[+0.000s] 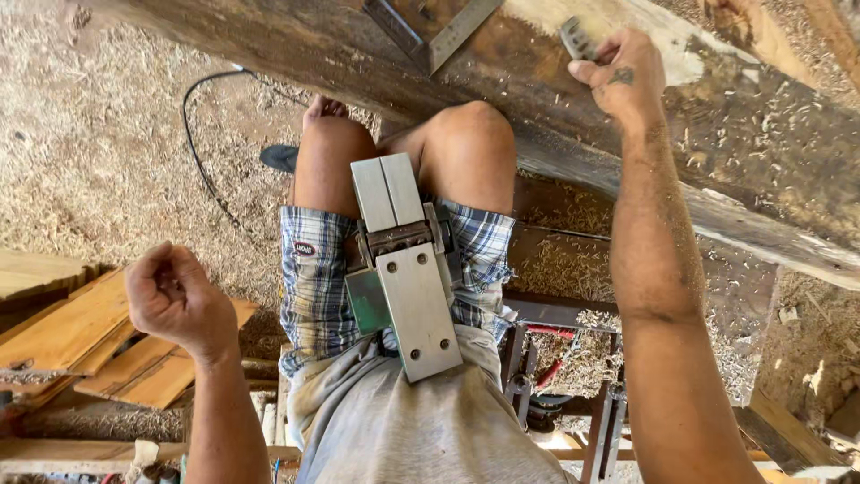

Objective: The person adjusts a metal hand plane resting on their lap, using a hex key to tighten screws and a try square to check alignment. They repeatedly loosen and tighten the mechanism while seated on the floor.

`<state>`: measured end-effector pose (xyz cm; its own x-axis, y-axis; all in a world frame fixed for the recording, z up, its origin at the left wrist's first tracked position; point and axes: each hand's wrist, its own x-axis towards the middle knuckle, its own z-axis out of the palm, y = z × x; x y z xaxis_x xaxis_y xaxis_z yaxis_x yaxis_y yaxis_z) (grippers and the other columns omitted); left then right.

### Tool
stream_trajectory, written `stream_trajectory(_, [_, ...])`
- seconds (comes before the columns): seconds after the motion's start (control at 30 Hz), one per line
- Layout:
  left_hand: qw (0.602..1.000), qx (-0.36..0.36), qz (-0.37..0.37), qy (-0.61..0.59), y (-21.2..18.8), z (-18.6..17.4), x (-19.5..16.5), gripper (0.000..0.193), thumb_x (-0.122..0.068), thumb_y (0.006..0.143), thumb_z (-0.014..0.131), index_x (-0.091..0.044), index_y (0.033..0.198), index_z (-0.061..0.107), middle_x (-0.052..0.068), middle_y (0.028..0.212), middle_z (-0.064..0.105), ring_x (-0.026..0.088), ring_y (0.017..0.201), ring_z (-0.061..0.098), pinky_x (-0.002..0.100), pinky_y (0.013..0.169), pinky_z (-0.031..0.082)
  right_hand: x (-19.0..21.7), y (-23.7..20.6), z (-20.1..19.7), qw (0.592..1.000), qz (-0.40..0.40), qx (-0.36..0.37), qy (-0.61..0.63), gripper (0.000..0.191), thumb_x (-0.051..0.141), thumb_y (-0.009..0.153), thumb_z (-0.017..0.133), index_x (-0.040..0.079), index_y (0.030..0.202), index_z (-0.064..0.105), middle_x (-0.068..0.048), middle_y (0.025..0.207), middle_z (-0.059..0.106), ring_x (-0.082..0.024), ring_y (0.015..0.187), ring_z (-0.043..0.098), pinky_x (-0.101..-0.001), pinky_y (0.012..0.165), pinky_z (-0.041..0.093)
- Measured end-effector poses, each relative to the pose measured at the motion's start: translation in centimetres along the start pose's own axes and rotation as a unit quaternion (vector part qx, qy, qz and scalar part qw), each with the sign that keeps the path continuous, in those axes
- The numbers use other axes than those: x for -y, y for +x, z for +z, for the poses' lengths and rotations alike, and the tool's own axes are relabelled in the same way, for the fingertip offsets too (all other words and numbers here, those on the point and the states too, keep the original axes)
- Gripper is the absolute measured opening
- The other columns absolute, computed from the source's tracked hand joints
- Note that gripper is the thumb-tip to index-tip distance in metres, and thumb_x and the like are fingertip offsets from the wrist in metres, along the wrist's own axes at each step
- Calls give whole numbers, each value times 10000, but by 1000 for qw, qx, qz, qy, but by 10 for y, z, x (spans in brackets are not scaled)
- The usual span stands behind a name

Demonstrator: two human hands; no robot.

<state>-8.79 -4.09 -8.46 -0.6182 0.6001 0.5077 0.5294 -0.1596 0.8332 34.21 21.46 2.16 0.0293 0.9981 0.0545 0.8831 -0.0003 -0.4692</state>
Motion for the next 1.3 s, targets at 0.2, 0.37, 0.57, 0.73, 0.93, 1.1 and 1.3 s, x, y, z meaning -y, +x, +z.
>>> stream_trajectory(0.2, [998, 58, 20, 33, -18, 4, -30, 73, 60, 1057, 726, -11, 1053, 708, 73, 943, 700, 109, 752, 609, 228, 598, 481, -20, -22, 6, 950, -13, -34, 309, 298, 24, 888, 844, -10, 1138, 685, -94, 991, 739, -153, 900, 727, -294, 734, 604])
stream_trajectory(0.37, [951, 247, 186, 25, -25, 19, -78, 232, -26, 901, 816, -65, 1114, 734, 145, 1030, 690, 296, 895, 688, 375, 732, 541, -9, -133, 11, 800, -17, 98, 592, 148, -51, 1004, 780, -18, 1082, 659, -120, 859, 692, -146, 660, 656, -279, 604, 550])
stream_trajectory(0.57, [844, 430, 320, 11, -21, 35, -100, 386, -165, 891, 714, -144, 1276, 724, 122, 1187, 669, 286, 1088, 661, 401, 942, 546, 9, -239, 72, 604, 197, 395, 663, 155, 9, 887, 793, -8, 1001, 689, -113, 857, 732, -142, 691, 673, -256, 586, 536])
stream_trajectory(0.73, [813, 445, 376, -2, -23, 34, -98, 401, -184, 845, 716, -66, 1228, 709, 64, 1110, 651, 235, 1040, 644, 402, 933, 546, 3, -248, 93, 538, 282, 432, 666, 192, 28, 865, 808, 24, 995, 667, -66, 803, 696, -130, 646, 639, -253, 550, 484])
stream_trajectory(0.93, [805, 450, 387, 16, -30, 32, -94, 329, -173, 858, 749, -72, 1170, 721, 53, 1081, 653, 220, 1007, 633, 400, 918, 535, -1, -233, 94, 524, 261, 455, 672, 203, 55, 923, 795, -1, 1054, 650, -82, 812, 700, -130, 666, 643, -267, 566, 511])
stream_trajectory(1.1, [888, 444, 106, 56, -32, 53, -87, 122, -118, 923, 741, -57, 1027, 724, 89, 998, 692, 267, 947, 656, 403, 843, 521, 2, -211, 83, 804, 92, 279, 517, 378, 355, 980, 726, 25, 1161, 702, -79, 892, 751, -128, 696, 698, -236, 581, 574])
stream_trajectory(1.3, [884, 453, -102, 54, -20, 76, -77, 128, -134, 959, 748, -11, 945, 715, 106, 878, 669, 289, 806, 665, 400, 713, 526, 11, -198, 87, 967, -168, 59, 182, 363, 428, 1051, 732, 75, 1126, 775, -113, 1391, 592, -286, 1379, 450, -476, 1158, 416])
